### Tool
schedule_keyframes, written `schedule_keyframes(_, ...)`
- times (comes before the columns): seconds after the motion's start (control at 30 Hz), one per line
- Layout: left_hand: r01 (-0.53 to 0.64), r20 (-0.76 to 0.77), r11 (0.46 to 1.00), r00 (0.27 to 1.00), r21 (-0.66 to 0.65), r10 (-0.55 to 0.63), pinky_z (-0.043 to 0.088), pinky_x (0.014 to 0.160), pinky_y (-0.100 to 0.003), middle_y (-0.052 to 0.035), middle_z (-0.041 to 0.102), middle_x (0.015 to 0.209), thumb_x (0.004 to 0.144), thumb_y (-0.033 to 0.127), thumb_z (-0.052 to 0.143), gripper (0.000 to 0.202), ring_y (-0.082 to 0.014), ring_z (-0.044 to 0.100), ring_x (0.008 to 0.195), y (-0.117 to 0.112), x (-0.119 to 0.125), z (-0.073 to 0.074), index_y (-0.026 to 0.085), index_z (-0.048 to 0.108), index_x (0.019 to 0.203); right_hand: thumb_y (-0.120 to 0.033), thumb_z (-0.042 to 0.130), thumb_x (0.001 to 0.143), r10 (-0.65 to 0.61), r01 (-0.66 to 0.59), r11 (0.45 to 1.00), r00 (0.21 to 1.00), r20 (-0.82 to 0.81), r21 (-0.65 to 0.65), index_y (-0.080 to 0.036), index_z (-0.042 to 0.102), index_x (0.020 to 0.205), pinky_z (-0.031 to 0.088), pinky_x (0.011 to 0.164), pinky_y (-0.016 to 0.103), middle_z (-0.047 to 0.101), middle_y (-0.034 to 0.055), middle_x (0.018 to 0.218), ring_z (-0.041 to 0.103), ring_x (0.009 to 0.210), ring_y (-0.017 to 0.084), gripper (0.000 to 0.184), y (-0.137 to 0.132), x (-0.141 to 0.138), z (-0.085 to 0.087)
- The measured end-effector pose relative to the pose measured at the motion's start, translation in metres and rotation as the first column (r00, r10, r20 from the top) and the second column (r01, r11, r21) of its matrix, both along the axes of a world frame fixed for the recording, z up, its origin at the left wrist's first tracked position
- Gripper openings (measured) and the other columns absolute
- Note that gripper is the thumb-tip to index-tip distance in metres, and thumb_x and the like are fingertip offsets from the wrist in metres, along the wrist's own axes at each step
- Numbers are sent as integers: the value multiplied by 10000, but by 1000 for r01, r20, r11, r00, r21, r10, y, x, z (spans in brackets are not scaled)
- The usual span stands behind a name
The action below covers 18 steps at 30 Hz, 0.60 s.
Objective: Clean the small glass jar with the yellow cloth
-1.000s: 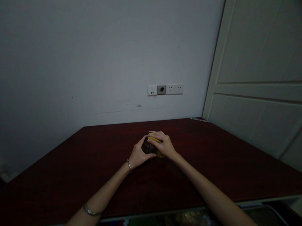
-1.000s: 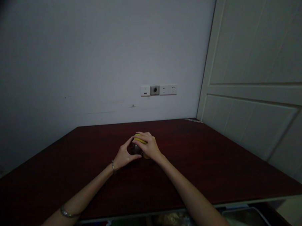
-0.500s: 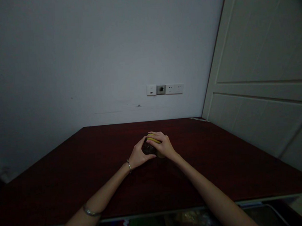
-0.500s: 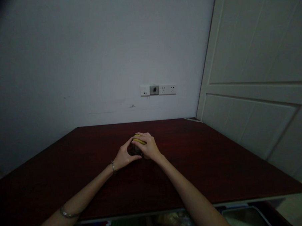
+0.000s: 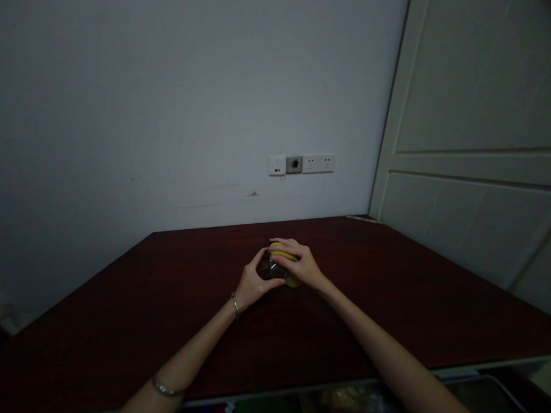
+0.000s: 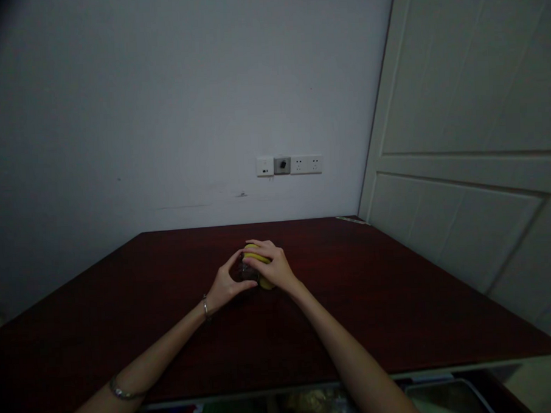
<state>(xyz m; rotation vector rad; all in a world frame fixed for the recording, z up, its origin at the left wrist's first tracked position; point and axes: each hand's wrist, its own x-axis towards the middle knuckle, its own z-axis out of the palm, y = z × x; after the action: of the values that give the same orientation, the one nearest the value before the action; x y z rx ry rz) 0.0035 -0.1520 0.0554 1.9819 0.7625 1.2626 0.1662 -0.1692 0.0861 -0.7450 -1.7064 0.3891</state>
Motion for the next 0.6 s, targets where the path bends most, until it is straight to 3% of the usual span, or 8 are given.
schedule_keyframes(0.2,147,130,982,983,-117,-132,430,952,-414,-114,555,1193,561,275,766,769,-255,538,1082,-2,4,0,147,410,1231,-373,637,708,-8,-53,971,967,-254,-232,-201,692,935,466,883,388,684,73,996,622,952,228,290,10,-2,-5)
schedule_keyframes(0.43,161,271,958,958,-237,-94,428,951,-420,-131,544,1211,538,266,773,785,-276,527,1103,3,6,0,133,416,1224,-338,644,714,43,-51,998,985,-166,-48,-246,694,929,406,966,400,638,56,1105,555,1078,221,240,1,-2,-1)
schedule_keyframes(0.6,175,301,943,950,-282,-86,420,958,-429,-132,547,1213,522,252,776,785,-282,521,1111,1,7,2,127,430,1215,-358,641,711,27,-60,991,967,-254,-123,-231,692,935,410,966,404,652,60,1079,573,1054,224,263,7,-3,-5)
